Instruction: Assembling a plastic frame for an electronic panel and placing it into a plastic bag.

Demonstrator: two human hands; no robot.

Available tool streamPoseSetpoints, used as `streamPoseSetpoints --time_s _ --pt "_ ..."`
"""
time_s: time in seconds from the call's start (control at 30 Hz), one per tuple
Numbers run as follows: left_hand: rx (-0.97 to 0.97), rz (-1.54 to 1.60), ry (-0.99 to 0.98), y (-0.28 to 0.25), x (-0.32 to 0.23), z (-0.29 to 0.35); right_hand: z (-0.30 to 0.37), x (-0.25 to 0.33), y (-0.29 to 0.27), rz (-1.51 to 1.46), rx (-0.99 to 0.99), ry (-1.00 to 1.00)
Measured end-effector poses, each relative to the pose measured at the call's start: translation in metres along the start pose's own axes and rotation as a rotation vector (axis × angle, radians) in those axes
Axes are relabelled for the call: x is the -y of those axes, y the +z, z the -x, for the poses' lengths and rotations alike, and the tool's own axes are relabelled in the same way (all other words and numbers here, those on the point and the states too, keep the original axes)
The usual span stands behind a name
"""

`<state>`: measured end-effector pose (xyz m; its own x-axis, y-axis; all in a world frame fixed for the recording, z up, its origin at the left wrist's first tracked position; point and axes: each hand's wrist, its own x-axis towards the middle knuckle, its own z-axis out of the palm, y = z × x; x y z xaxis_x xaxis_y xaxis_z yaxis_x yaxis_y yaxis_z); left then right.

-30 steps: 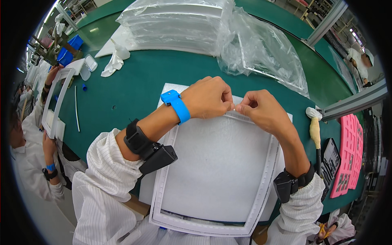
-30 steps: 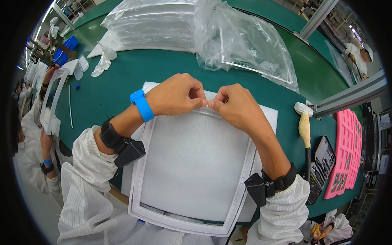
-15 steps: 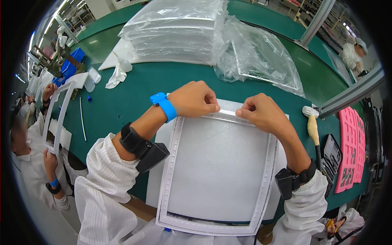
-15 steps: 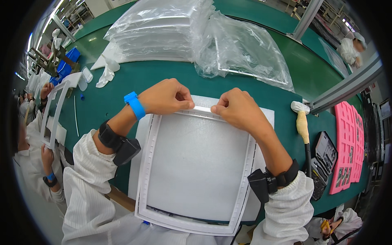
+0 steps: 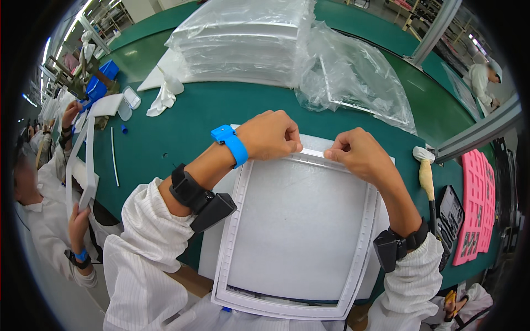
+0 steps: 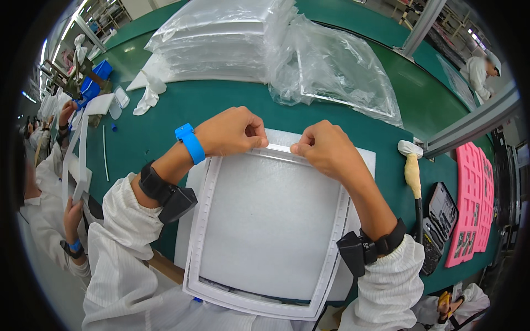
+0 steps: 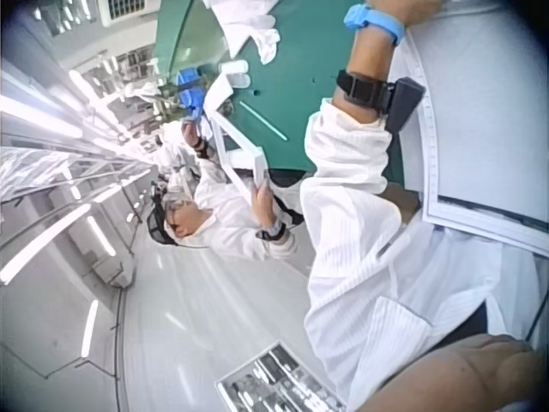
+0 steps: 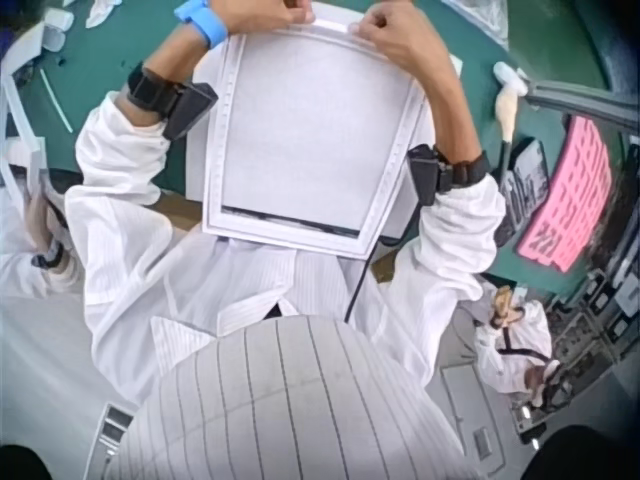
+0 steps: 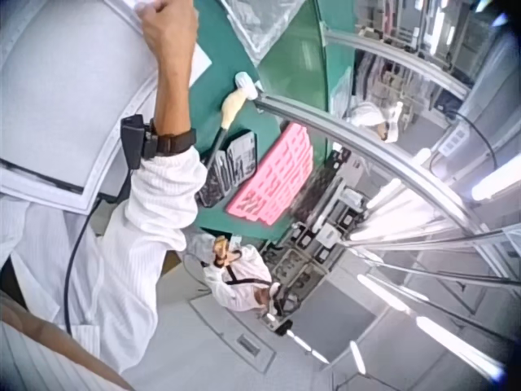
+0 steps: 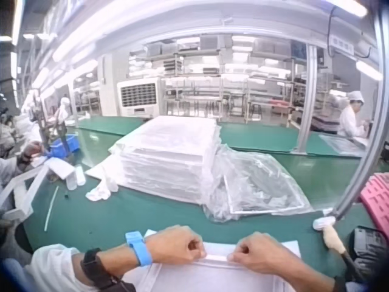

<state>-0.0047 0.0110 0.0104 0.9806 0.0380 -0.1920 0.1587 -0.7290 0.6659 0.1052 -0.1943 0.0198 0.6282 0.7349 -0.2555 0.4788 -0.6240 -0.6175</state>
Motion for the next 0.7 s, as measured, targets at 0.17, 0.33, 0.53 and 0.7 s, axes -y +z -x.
streamPoseSetpoints --time_s 0.17,0.33,0.53,0.7 --pt "-0.010 -0.016 0.058 0.005 -0.001 -0.002 -0.001 -0.005 -0.005 0.027 0.025 -0.005" --pt "-0.011 -0.113 0.051 0.017 -0.019 -0.012 0.002 -0.012 -0.010 0.051 0.007 -0.040" --pt "-0.054 -0.066 0.112 0.029 -0.013 -0.023 -0.001 -0.007 -0.007 0.024 0.044 0.012" --pt "0.019 -0.076 0.052 0.022 -0.025 -0.024 -0.001 -0.003 -0.007 0.077 0.011 0.024"
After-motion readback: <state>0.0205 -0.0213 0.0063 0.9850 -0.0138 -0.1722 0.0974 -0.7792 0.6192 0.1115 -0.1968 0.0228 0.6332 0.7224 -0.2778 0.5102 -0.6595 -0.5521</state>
